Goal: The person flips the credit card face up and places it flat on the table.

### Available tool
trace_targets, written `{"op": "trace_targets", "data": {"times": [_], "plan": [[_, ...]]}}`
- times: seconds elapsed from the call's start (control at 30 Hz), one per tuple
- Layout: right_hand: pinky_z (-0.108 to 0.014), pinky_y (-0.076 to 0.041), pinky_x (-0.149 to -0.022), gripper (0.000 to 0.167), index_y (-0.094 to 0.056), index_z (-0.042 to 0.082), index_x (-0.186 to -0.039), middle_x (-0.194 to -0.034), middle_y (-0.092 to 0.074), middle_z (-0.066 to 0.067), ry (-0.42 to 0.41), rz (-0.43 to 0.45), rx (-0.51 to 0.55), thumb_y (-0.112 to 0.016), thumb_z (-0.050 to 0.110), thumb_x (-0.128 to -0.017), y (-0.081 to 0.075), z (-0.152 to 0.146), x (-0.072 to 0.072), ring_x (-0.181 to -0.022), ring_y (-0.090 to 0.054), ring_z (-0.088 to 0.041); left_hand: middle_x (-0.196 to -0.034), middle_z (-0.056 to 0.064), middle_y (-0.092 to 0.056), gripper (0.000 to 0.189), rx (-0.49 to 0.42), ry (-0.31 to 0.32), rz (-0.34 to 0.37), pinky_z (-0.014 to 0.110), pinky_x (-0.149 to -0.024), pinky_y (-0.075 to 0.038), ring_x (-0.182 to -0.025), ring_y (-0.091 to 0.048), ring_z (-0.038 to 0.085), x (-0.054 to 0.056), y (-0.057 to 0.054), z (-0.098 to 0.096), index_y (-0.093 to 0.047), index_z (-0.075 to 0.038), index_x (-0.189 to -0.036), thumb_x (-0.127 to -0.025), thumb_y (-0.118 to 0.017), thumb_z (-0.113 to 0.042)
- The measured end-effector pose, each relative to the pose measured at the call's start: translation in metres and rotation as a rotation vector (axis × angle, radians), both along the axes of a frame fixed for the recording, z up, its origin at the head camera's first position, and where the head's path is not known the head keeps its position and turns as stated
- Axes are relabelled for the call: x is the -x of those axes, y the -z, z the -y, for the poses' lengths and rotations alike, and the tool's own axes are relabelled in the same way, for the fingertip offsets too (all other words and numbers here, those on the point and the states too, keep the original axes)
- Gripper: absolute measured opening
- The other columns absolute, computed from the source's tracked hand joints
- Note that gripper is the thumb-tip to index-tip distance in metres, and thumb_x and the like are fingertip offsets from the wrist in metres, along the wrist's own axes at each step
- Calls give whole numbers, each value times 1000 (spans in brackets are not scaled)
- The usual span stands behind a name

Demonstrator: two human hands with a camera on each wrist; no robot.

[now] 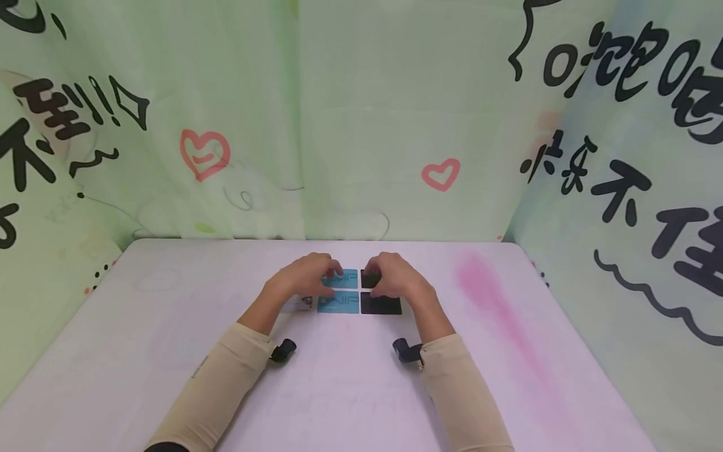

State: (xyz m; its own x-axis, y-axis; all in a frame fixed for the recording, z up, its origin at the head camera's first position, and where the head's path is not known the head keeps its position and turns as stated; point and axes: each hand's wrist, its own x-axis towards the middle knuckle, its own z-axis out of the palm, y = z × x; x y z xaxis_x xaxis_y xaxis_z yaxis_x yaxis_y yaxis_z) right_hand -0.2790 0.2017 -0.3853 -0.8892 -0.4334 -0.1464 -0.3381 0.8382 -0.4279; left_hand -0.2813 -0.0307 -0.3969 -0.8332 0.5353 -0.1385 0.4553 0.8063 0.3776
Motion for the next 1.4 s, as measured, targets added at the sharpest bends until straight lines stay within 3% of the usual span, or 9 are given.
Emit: {"op": "trace_targets", "data": {"times": [0.33, 0.47, 0.8, 1.2, 1.4], "plan": [[-46, -57, -96, 42, -72, 5, -123, -115, -68, -13, -1, -15, 9, -86, 10, -83, 3, -6, 3, -104, -63, -29, -123, 3, -68, 47, -19, 1, 2, 40, -106, -51, -113, -61, 19, 3, 4, -10, -67, -15, -136, -92, -81, -28], [-46, -57, -96, 43, -72, 4, -124, -115, -69, -15, 8, -19, 17, -86, 10, -83, -1, -8, 4, -105, -64, -31, -124, 3, -68, 47, -46, -14, 7, 40, -107, -51, -113, -61, 19, 6, 2, -15, -67, -16, -136, -92, -80, -27], [-49, -55, -97, 43, -71, 1, -124, -114, -70, -18, -7, -25, 19, -83, 6, -83, -3, -18, 11, -104, -66, -32, -126, 8, -69, 49, -73, 16, 22, 43, -107, -52, -117, -63, 23, 13, -3, -31, -65, -14, -138, -93, -80, -24], [-51, -53, -98, 45, -71, 1, -126, -118, -70, -19, 52, -23, 1, -82, 5, -81, 3, -39, 19, -112, -62, -37, -124, 11, -72, 46, -91, 73, 11, 39, -105, -52, -115, -64, 24, 31, 2, -49, -68, -10, -134, -91, -80, -21], [-50, -53, -97, 46, -71, 1, -126, -117, -70, -19, 47, -15, -4, -82, 5, -82, 5, -40, 23, -109, -61, -36, -125, 10, -71, 49, -95, 48, 23, 39, -103, -52, -115, -64, 23, 35, 0, -56, -68, -11, -135, -90, -81, -22]]}}
